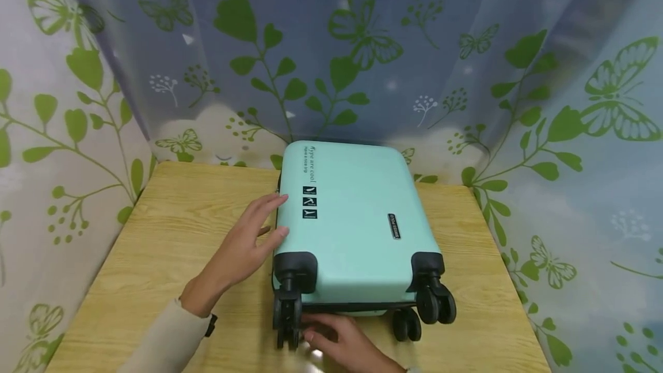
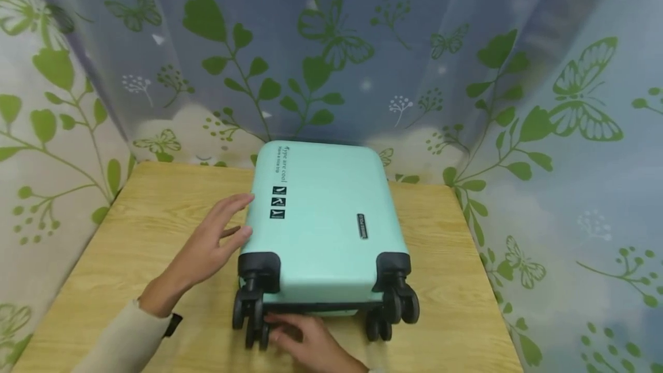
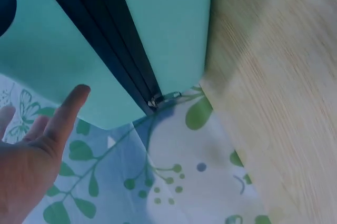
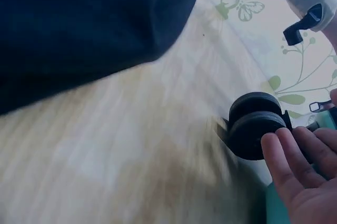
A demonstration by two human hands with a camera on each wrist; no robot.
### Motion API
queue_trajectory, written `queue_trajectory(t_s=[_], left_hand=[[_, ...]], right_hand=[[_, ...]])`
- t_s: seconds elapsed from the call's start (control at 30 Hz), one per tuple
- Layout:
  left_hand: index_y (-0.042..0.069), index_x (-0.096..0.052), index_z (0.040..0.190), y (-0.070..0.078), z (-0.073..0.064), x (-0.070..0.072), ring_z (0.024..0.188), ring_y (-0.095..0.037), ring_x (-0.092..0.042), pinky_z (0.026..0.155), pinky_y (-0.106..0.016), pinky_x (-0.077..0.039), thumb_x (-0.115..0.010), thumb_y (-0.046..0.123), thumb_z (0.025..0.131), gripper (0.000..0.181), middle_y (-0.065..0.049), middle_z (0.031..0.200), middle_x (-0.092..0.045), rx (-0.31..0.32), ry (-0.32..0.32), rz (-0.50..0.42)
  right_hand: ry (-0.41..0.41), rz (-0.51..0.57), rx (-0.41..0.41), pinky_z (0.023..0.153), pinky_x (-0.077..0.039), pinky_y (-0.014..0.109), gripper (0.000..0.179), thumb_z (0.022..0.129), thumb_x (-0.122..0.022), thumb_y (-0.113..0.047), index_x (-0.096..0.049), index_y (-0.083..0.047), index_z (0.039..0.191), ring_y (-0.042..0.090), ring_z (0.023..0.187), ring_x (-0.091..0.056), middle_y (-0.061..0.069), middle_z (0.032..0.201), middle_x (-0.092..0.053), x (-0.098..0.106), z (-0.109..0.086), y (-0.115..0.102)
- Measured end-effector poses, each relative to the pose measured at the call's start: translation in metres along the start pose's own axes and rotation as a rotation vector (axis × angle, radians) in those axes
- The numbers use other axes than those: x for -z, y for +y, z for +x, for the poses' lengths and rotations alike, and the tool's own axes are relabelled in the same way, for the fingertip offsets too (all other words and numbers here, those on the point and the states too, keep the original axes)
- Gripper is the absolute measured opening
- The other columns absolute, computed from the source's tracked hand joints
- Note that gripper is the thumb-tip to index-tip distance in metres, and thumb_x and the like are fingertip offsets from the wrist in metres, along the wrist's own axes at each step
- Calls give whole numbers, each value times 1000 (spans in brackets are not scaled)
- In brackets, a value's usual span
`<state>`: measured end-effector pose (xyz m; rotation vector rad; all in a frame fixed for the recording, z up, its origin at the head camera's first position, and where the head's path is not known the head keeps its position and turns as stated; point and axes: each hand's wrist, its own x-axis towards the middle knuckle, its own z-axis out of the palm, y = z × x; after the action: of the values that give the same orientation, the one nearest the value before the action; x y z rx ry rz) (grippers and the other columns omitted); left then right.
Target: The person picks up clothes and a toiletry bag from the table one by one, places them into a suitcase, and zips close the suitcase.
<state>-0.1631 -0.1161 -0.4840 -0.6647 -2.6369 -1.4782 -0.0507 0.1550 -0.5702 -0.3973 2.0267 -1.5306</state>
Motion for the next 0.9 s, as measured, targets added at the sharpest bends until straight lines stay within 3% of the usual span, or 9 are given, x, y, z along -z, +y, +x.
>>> queue_trajectory(t_s=[0.2, 0.27, 0.37, 0.53, 0.67, 0.9], left_hand=[[28, -46, 167, 0, 4, -5, 160, -39, -39, 114, -64, -50, -64, 40, 111, 61, -7, 179, -27, 10, -62, 22], [27, -48, 166, 0, 5, -5, 162, -39, -36, 114, -65, -49, -64, 40, 111, 59, -6, 180, -26, 6, -71, 34], [26, -52, 164, 1, 7, -5, 164, -39, -34, 113, -66, -50, -63, 39, 111, 56, -6, 181, -25, -7, -82, 36], [30, -55, 162, 2, 9, -2, 164, -39, -33, 114, -67, -48, -61, 39, 112, 52, -4, 181, -25, -22, -106, 43], [32, -54, 162, 4, 11, -2, 166, -39, -29, 118, -72, -42, -60, 40, 112, 51, -2, 182, -23, -20, -128, 42], [34, -53, 163, 8, 14, -2, 168, -39, -23, 120, -74, -35, -64, 45, 110, 55, -1, 183, -19, 4, -153, 29]], right_hand=[[-141, 472, -102, 99, -63, 36, 55, 117, -54, -24, -44, 4, 164, 27, 122, -74, 28, 154, -60, -7, -3, 3], [-178, 606, -160, 101, -63, 39, 59, 118, -51, -28, -39, 3, 167, 23, 122, -74, 26, 156, -59, -8, -1, 3], [-201, 706, -220, 104, -61, 39, 61, 117, -52, -34, -41, 1, 166, 17, 118, -74, 19, 154, -62, -10, 3, 3], [-230, 786, -249, 110, -58, 39, 56, 116, -55, -33, -50, 1, 160, 15, 122, -73, 14, 153, -64, -13, 10, -1], [-195, 802, -239, 108, -59, 38, 50, 114, -59, -30, -57, 1, 153, 16, 119, -75, 13, 145, -70, -19, 13, -5], [-11, 667, -245, 77, -63, 25, 35, 109, -67, -29, -76, -1, 127, 10, 95, -77, 9, 121, -81, -30, 18, -11]])
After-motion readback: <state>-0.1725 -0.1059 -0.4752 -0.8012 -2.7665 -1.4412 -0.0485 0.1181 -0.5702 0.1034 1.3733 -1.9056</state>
